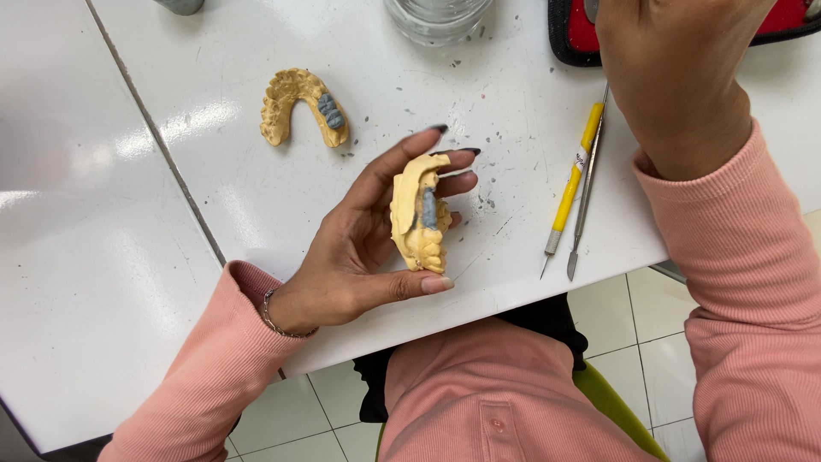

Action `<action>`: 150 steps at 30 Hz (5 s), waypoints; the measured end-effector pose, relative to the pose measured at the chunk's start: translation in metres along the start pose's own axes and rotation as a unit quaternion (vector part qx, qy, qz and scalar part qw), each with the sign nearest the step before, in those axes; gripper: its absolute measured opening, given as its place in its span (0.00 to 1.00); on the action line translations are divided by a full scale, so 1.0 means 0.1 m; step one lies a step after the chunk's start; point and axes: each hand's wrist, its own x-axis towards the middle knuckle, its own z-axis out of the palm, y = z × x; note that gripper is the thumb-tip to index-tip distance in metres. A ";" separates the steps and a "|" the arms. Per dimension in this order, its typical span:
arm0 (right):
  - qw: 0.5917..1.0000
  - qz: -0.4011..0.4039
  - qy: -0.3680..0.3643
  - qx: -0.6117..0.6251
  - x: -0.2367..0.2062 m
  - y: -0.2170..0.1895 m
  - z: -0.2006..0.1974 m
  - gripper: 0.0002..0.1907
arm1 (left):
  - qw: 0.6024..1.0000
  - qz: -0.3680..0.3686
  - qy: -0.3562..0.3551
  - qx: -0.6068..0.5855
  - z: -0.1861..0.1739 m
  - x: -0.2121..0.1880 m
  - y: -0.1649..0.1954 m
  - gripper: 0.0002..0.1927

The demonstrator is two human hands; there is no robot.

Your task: The person holds a yellow dental stone cast of an upper jaw and uses a metal spatula-like tool to scrape and trim gray material on the model's teeth. They then take gray material from a small box and apply and smooth it onto the model with a brush-like tool.

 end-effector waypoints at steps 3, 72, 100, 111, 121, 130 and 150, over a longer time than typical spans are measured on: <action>0.998 -0.048 0.017 -0.043 0.01 0.00 0.01 0.15 | 1.000 -0.011 -0.006 -0.027 0.00 0.01 0.00 0.53; 0.913 -0.326 -0.181 0.164 0.68 -0.75 -0.93 0.15 | 0.953 0.070 0.117 0.270 0.00 -0.04 0.02 0.51; 0.928 -0.273 -0.181 0.176 0.70 -0.86 -0.92 0.17 | 0.951 0.073 0.114 0.279 -0.01 -0.04 0.01 0.51; 0.941 -0.256 -0.151 0.165 0.68 -0.90 -0.86 0.09 | 0.949 0.075 0.117 0.283 -0.01 -0.05 0.00 0.51; 0.941 -0.258 -0.160 0.149 0.70 -0.92 -0.89 0.11 | 0.951 0.063 0.118 0.278 -0.02 -0.06 0.00 0.51; 0.937 -0.235 -0.172 0.191 0.65 -0.90 -0.84 0.08 | 0.955 0.069 0.112 0.264 -0.02 -0.07 -0.02 0.51; 0.932 -0.209 -0.199 0.221 0.68 -0.94 -0.75 0.09 | 0.957 0.072 0.110 0.259 -0.02 -0.07 -0.02 0.51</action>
